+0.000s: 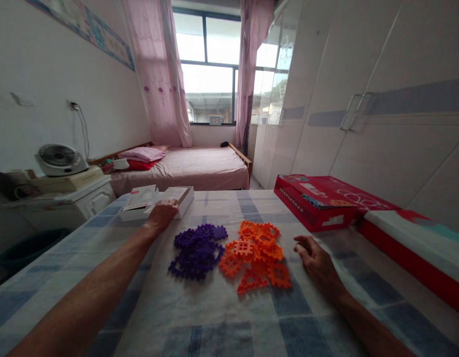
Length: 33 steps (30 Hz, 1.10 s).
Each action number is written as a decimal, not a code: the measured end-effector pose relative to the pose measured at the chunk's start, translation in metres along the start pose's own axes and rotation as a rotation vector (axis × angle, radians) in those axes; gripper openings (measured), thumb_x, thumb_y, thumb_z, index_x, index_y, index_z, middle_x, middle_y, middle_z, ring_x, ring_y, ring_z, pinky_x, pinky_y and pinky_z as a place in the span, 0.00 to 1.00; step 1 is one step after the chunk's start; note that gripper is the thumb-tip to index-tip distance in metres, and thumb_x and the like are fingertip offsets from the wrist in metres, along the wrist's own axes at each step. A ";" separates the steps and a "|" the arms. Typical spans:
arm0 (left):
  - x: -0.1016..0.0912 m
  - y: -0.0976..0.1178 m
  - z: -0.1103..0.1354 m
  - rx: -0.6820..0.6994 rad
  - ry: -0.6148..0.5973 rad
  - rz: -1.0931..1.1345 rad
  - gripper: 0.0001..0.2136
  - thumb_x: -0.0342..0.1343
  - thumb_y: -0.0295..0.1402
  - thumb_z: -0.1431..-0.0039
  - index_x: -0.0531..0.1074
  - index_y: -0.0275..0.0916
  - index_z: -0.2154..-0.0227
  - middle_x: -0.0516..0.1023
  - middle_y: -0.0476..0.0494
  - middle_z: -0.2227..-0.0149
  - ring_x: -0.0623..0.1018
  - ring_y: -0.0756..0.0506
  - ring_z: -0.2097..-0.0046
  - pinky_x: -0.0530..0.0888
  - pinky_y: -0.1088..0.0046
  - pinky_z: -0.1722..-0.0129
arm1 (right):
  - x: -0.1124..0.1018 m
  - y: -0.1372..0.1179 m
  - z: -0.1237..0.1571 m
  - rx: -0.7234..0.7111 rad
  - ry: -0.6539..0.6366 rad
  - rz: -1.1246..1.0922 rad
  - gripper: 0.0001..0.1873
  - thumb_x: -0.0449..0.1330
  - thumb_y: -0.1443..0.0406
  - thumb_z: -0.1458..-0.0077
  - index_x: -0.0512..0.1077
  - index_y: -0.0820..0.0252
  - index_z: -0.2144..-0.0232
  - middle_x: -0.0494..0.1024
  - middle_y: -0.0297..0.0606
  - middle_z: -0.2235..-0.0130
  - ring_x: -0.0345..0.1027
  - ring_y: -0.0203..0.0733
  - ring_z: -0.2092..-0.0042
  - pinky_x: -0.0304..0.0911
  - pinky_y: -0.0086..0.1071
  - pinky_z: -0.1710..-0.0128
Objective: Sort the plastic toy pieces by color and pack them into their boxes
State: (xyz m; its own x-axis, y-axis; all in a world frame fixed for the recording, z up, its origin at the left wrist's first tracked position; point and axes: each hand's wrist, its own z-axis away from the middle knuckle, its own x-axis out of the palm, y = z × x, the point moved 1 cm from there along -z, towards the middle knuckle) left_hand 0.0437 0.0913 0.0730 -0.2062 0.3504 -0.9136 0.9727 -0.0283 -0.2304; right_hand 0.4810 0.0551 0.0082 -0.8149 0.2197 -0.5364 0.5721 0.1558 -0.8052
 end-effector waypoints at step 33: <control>-0.145 0.192 0.129 0.563 0.459 0.096 0.20 0.41 0.15 0.46 0.73 0.30 0.56 0.75 0.33 0.53 0.77 0.41 0.55 0.77 0.67 0.60 | -0.041 -0.055 0.072 0.294 -0.062 -0.454 0.26 0.50 0.59 0.51 0.64 0.60 0.50 0.75 0.41 0.59 0.70 0.42 0.64 0.65 0.31 0.72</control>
State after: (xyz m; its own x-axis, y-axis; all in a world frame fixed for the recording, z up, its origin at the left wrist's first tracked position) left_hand 0.2469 -0.0858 0.1175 0.0631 0.6756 -0.7346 0.7564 -0.5126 -0.4064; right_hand 0.4764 -0.0316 0.0567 -0.9830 0.1347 -0.1248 0.1181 -0.0564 -0.9914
